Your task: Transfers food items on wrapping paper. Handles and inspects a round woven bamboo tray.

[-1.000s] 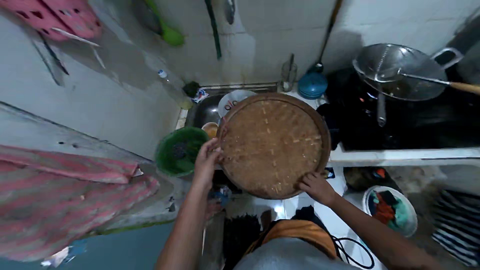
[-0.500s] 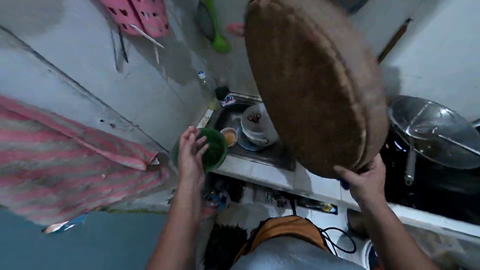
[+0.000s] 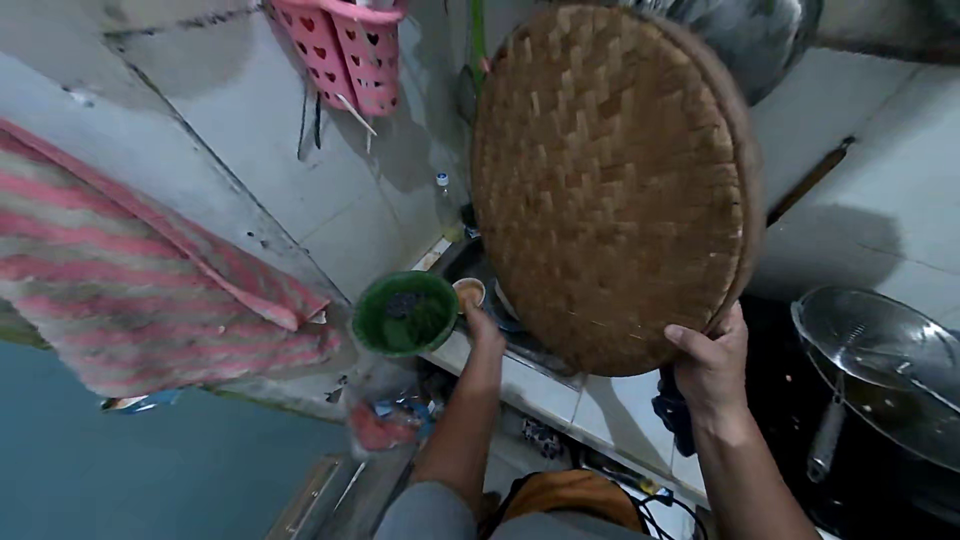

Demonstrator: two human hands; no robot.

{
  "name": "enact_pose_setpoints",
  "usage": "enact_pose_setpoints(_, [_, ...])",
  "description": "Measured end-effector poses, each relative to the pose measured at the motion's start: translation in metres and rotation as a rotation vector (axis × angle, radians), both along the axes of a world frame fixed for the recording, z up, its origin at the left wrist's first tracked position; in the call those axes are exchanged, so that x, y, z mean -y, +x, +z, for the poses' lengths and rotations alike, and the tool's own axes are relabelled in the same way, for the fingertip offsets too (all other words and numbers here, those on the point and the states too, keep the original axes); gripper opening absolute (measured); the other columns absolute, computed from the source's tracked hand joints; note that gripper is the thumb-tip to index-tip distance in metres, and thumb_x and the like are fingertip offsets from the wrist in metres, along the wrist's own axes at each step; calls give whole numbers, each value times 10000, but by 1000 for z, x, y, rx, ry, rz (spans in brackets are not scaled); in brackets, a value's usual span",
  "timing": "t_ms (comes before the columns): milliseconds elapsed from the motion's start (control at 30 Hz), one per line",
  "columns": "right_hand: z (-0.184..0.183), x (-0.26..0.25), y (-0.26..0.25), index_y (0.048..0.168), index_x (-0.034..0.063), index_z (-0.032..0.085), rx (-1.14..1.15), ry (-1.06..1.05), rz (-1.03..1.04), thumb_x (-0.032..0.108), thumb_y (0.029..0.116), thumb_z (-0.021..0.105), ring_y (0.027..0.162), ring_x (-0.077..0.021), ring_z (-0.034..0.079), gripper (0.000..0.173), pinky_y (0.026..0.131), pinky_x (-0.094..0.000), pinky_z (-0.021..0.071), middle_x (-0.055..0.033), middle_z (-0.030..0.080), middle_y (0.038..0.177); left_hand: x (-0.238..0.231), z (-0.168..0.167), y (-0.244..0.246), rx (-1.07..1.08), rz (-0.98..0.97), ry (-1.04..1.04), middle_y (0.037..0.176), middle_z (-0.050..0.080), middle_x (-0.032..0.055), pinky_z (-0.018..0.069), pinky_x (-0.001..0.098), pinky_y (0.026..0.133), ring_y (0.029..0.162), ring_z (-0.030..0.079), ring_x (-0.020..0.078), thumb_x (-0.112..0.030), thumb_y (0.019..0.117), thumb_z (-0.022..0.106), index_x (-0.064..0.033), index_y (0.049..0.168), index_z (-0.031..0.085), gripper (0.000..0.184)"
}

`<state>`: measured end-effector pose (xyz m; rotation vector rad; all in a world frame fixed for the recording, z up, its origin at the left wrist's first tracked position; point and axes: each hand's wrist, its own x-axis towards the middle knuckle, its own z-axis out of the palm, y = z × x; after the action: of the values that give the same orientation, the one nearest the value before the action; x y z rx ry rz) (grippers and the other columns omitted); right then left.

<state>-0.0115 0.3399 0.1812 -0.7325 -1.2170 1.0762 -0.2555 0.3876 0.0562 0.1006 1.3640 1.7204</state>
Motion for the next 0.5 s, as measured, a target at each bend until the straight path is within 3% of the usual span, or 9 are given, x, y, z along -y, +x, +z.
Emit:
enact_pose_setpoints(100, [1, 2, -22, 1267, 88, 546, 88, 38, 10, 61, 680, 813, 954, -87, 719, 645, 837, -313, 634, 33, 727, 1039, -8, 17, 45, -41, -236, -45, 1691, 188, 135, 272, 616, 1185, 1531, 240, 328, -631, 1061, 176, -172, 1646, 152, 743])
enact_pose_setpoints(200, [17, 6, -15, 1280, 74, 584, 238, 94, -34, 132, 674, 827, 955, -110, 723, 655, 821, -322, 640, 5, 727, 1049, -17, 25, 24, -18, -144, -27, 1591, 366, 198, 356, 578, 1129, 1444, 373, 340, -612, 1069, 253, -74, 1569, 331, 739])
enact_pose_setpoints(267, [22, 6, -11, 1272, 89, 560, 208, 85, -23, 134, 679, 818, 943, -100, 723, 649, 811, -311, 642, 23, 722, 1035, -18, 35, 11, -29, -110, 21, 1613, 325, 203, 326, 576, 1158, 1469, 337, 345, -587, 1078, 262, -74, 1596, 275, 729])
enact_pose_setpoints(300, [18, 6, -15, 1288, 91, 544, 194, 51, 6, 121, 684, 816, 955, -99, 718, 663, 817, -316, 638, 21, 717, 1047, -20, 37, 22, -46, -152, 15, 1626, 320, 175, 336, 582, 1160, 1477, 338, 330, -614, 1067, 267, -111, 1606, 266, 737])
enact_pose_setpoints(333, [12, 6, -21, 1294, 84, 539, 198, 17, 22, 108, 681, 812, 958, -102, 716, 672, 819, -322, 636, 11, 715, 1051, -21, 39, 33, -57, -252, 28, 1679, 222, 127, 307, 589, 1183, 1520, 269, 307, -642, 1056, 237, -176, 1641, 166, 751])
enact_pose_setpoints(367, [9, 7, -25, 1287, 71, 558, 222, 0, 15, 113, 674, 816, 945, -101, 722, 666, 811, -318, 638, 0, 723, 1041, -20, 48, 39, -54, -310, 54, 1685, 217, 103, 313, 585, 1178, 1522, 270, 293, -645, 1054, 225, -198, 1643, 167, 742])
enact_pose_setpoints(400, [8, 8, -26, 1273, 51, 575, 273, 17, -4, 133, 669, 818, 925, -83, 722, 657, 800, -294, 636, 2, 726, 1024, -16, 62, 38, -57, -320, 97, 1641, 316, 107, 349, 564, 1140, 1477, 341, 285, -626, 1061, 237, -178, 1612, 272, 711])
enact_pose_setpoints(500, [0, 23, -13, 1161, -17, 604, 437, 208, -36, 214, 716, 842, 939, 3, 692, 555, 829, -208, 609, 8, 717, 1016, 35, 107, 1, -136, -375, 420, 1631, 364, 40, 368, 518, 1152, 1476, 374, 235, -584, 1075, 163, -209, 1619, 272, 670])
